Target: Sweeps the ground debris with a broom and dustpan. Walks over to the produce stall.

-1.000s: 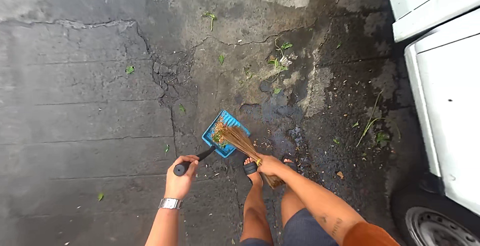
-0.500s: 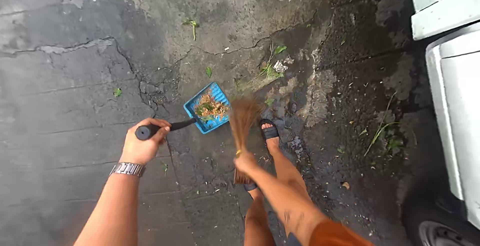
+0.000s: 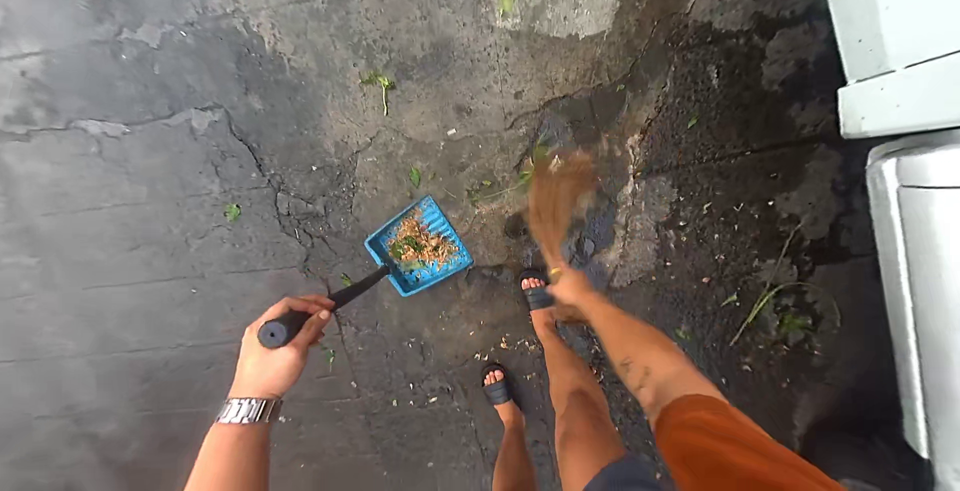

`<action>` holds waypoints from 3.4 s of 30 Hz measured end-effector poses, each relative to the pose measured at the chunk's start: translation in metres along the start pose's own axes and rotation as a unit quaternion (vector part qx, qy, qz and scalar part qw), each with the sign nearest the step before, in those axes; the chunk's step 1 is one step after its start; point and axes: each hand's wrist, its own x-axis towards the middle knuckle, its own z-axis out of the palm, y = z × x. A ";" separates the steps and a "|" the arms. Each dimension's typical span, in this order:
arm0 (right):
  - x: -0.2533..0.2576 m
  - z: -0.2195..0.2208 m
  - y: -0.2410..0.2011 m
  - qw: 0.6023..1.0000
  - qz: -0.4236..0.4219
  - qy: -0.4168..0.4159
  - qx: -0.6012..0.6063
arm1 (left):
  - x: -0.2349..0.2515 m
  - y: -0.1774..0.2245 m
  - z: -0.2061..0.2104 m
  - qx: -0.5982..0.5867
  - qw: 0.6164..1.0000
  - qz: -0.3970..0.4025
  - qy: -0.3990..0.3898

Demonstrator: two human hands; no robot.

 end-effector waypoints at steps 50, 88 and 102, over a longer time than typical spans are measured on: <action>-0.117 -0.094 -0.047 0.987 -0.128 -0.091 0.018 | 0.049 0.005 -0.022 -0.021 0.999 -0.038 0.016; -0.262 -0.002 -0.261 0.993 -0.055 -0.054 -0.090 | -0.131 -0.101 -0.058 -0.252 0.930 -0.179 0.198; 0.031 -0.123 -0.517 0.941 -0.089 0.059 -0.320 | -0.078 -0.040 0.003 -0.345 0.809 -0.280 0.386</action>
